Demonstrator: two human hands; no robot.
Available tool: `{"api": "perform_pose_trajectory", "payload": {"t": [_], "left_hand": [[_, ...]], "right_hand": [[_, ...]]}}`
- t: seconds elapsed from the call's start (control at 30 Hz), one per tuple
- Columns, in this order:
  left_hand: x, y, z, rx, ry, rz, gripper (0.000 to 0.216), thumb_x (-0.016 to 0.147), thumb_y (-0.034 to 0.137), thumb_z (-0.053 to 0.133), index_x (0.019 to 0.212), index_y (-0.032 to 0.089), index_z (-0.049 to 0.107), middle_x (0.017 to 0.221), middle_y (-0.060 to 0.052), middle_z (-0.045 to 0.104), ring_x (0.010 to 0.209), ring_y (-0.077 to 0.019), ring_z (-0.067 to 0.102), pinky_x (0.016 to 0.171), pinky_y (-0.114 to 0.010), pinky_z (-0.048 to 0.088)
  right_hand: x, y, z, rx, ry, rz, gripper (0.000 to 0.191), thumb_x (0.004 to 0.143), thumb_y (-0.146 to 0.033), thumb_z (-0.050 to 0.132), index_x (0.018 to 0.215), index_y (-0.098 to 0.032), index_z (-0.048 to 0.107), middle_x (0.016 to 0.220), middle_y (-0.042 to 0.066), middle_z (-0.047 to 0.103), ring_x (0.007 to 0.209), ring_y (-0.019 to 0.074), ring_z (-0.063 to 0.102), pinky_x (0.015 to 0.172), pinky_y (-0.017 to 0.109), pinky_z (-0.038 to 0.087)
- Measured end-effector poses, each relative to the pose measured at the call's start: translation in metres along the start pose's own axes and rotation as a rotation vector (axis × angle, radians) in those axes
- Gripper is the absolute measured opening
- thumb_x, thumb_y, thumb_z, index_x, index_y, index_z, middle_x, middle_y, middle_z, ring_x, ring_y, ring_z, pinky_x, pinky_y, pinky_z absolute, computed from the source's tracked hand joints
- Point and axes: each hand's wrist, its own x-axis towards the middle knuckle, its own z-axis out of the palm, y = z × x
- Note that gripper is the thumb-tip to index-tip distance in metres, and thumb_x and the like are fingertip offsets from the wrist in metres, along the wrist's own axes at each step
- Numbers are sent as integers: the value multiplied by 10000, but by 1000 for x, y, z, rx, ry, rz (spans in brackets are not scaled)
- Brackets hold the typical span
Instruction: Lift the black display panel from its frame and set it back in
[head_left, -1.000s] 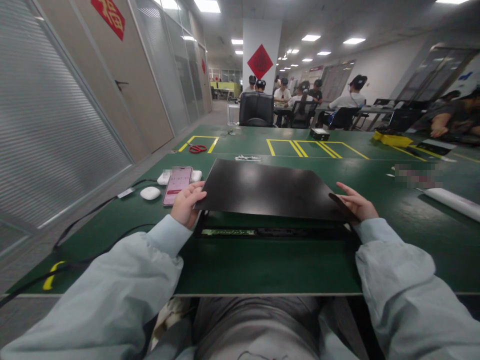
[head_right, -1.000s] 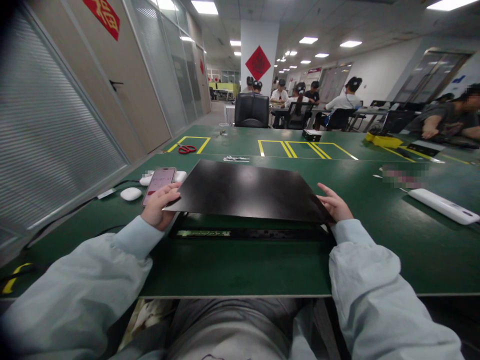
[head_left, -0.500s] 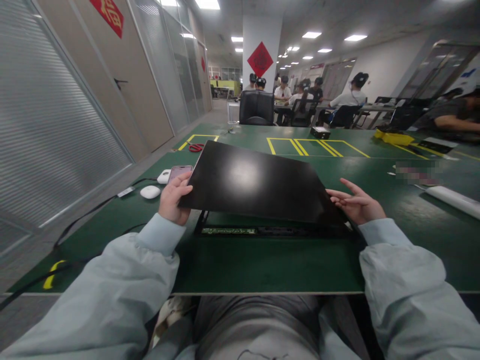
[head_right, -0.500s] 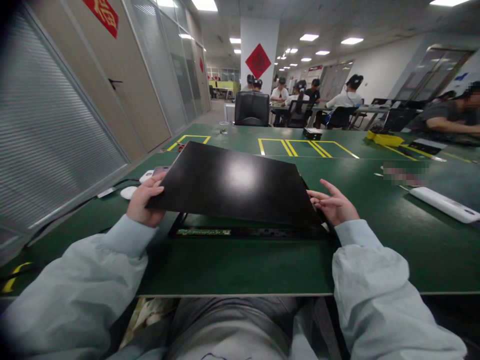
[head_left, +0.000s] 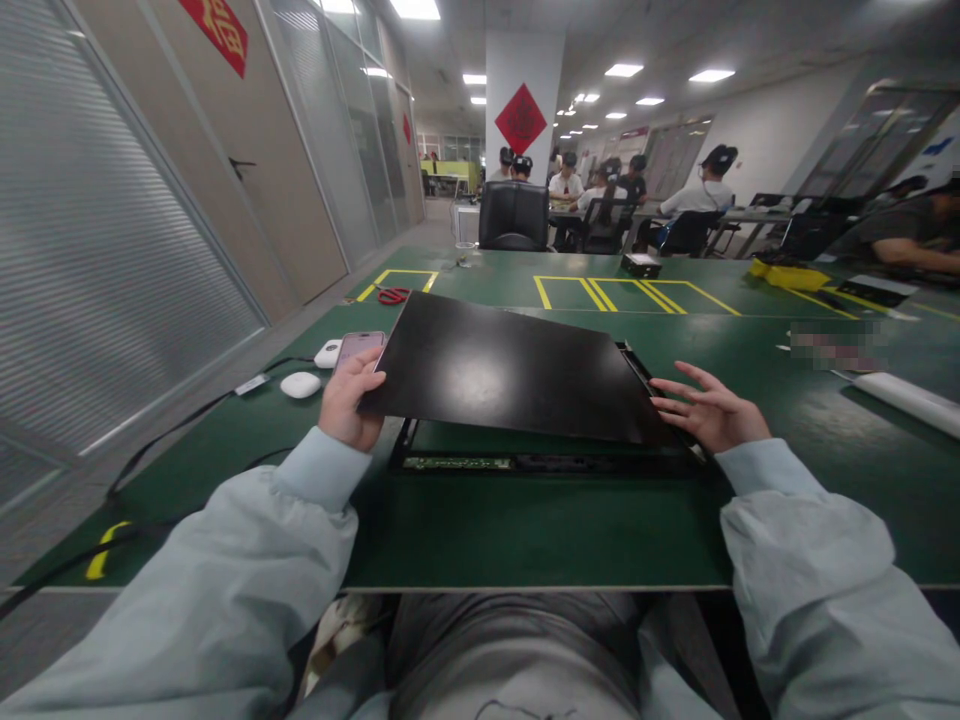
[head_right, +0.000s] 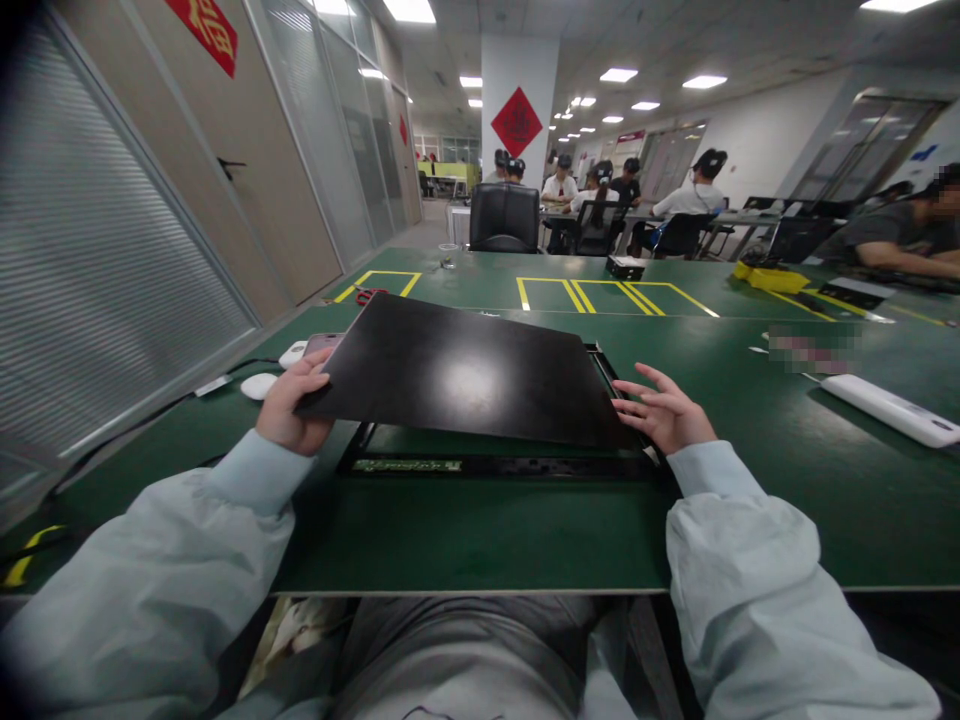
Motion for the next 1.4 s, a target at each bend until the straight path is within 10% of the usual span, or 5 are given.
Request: {"api": "perform_pose_trajectory", "payload": {"t": [1.4], "left_hand": [[-12, -11, 6, 98, -126, -146, 511, 491, 138, 928, 934, 194, 680, 723, 11, 774, 627, -164, 708, 600, -257, 573]], "right_hand": [[12, 5, -20, -114, 323, -63, 274, 662, -122, 692, 903, -250, 673, 811, 84, 804, 669, 289, 787, 595, 443, 682]]}}
